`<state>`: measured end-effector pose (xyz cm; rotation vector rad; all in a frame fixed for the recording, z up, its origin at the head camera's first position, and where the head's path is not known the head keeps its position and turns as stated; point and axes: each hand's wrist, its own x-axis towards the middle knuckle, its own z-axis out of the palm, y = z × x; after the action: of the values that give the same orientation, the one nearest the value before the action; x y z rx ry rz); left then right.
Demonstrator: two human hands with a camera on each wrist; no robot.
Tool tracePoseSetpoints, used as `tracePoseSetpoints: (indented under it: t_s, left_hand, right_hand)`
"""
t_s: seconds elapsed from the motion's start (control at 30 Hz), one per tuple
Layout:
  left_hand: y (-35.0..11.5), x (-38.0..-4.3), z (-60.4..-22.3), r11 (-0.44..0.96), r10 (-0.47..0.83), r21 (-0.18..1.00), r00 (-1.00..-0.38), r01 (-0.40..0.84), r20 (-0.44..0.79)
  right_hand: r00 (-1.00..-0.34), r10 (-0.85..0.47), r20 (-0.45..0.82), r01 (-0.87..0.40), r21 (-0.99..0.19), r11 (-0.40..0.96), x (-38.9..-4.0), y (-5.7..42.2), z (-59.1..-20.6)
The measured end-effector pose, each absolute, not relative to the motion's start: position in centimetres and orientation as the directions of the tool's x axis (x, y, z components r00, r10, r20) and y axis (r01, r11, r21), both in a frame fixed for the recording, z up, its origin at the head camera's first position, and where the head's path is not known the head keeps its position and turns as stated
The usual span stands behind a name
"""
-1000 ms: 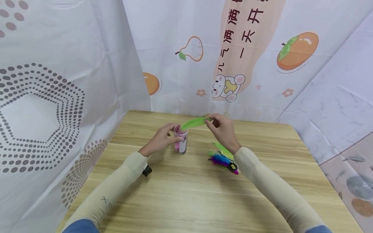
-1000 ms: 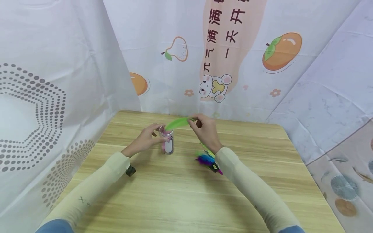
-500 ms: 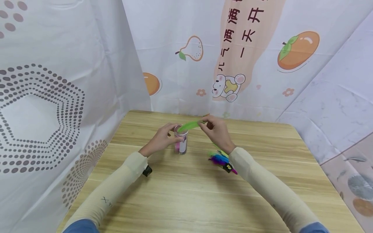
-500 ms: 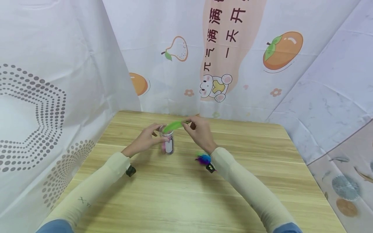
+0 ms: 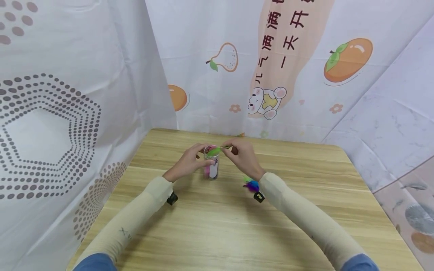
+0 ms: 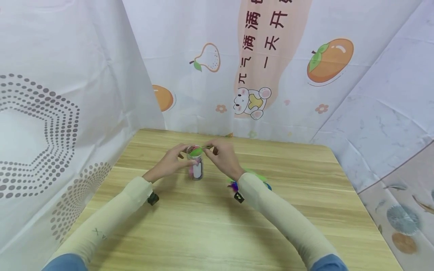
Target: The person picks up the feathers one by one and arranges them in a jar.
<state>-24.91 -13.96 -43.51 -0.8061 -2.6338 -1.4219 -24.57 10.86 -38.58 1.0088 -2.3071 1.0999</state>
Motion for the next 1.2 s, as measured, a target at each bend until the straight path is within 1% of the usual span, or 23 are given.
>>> tracePoseSetpoints:
  t_s: [0.13,0.33,0.5,0.87,1.2]
  left_hand:
    - [-13.9,-24.9,-43.4,0.447,0.421,0.768,-0.866,0.458,0.271]
    - [-13.9,-24.8,-43.4,0.461,0.418,0.767,-0.872,0.446,0.256]
    - [-13.8,-24.8,-43.3,0.47,0.419,0.753,-0.868,0.46,0.268]
    - [-13.8,-24.9,-43.3,0.473,0.422,0.756,-0.87,0.452,0.255]
    - [-14.0,-25.0,-43.4,0.443,0.416,0.777,-0.87,0.448,0.264]
  right_hand:
    - [-0.685,-0.458,0.566,-0.728,-0.507,0.462,-24.6,10.2,-38.8]
    - [-0.739,-0.482,0.472,-0.673,-0.557,0.486,-24.6,9.4,-38.9]
    - [-0.755,-0.503,0.421,-0.65,-0.581,0.49,-24.7,9.0,-39.0]
    - [-0.765,-0.515,0.387,-0.633,-0.597,0.493,-24.9,8.7,-38.5]
    - [-0.8,-0.432,0.416,-0.598,-0.606,0.524,-25.4,11.7,-38.4]
